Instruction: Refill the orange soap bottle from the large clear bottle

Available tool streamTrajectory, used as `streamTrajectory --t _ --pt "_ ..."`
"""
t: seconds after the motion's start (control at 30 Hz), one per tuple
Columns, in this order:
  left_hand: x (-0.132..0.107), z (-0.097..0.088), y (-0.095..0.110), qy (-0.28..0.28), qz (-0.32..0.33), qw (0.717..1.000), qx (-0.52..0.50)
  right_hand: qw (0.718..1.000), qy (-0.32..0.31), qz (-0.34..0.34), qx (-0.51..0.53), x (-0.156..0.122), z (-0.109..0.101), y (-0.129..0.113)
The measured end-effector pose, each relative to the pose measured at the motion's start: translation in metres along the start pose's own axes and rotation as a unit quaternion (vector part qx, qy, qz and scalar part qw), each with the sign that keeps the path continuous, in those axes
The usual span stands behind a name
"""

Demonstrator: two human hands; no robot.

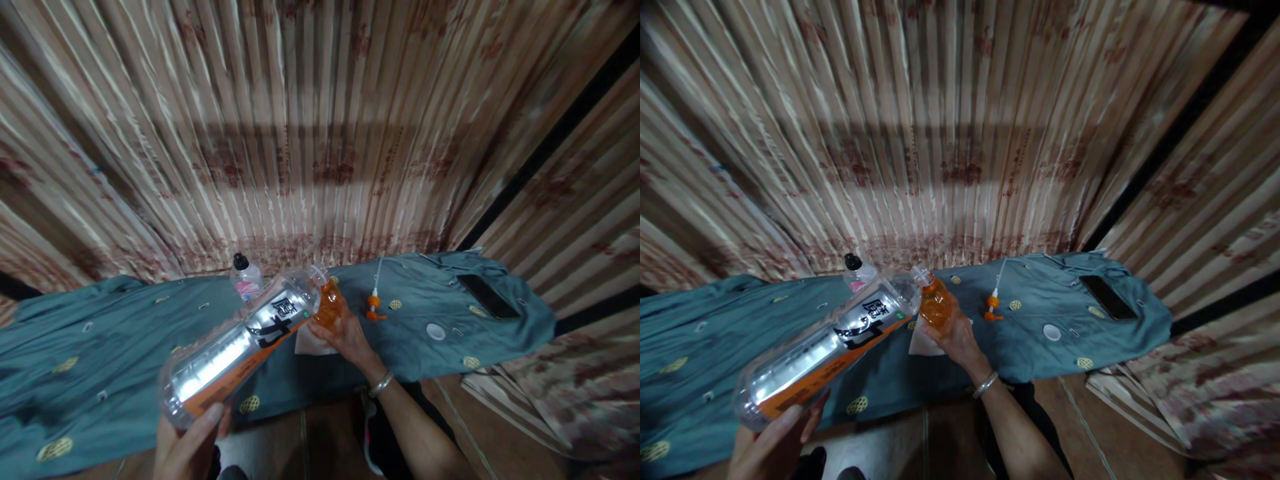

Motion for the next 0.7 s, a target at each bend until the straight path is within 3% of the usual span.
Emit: streamTrajectory --t 0.27,0.5,0.7 --pt "-0.002 -0.009 -0.002 0.044 -0.033 0.998 0.008 1.0 -0.004 -0.001 -0.022 -0.001 0.0 0.002" --pt "-0.003 -0.004 0.004 -0.01 -0.018 1.0 0.014 0.999 0.006 -0.009 -0.042 -0.001 -0.001 -0.003" --pt "0.009 -0.023 -0.007 0.019 -0.034 0.998 0.044 0.999 0.012 -0.023 -0.038 -0.003 0.0 -0.003"
Point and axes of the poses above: each hand's wrist, its own x-axis towards the middle knuckle, its own z-axis out of the palm, y = z × x, the point moved 7 cm from there along x, towards the middle knuckle, and after that the axes turned 15 degrees about -z, right-handed, at the moved point
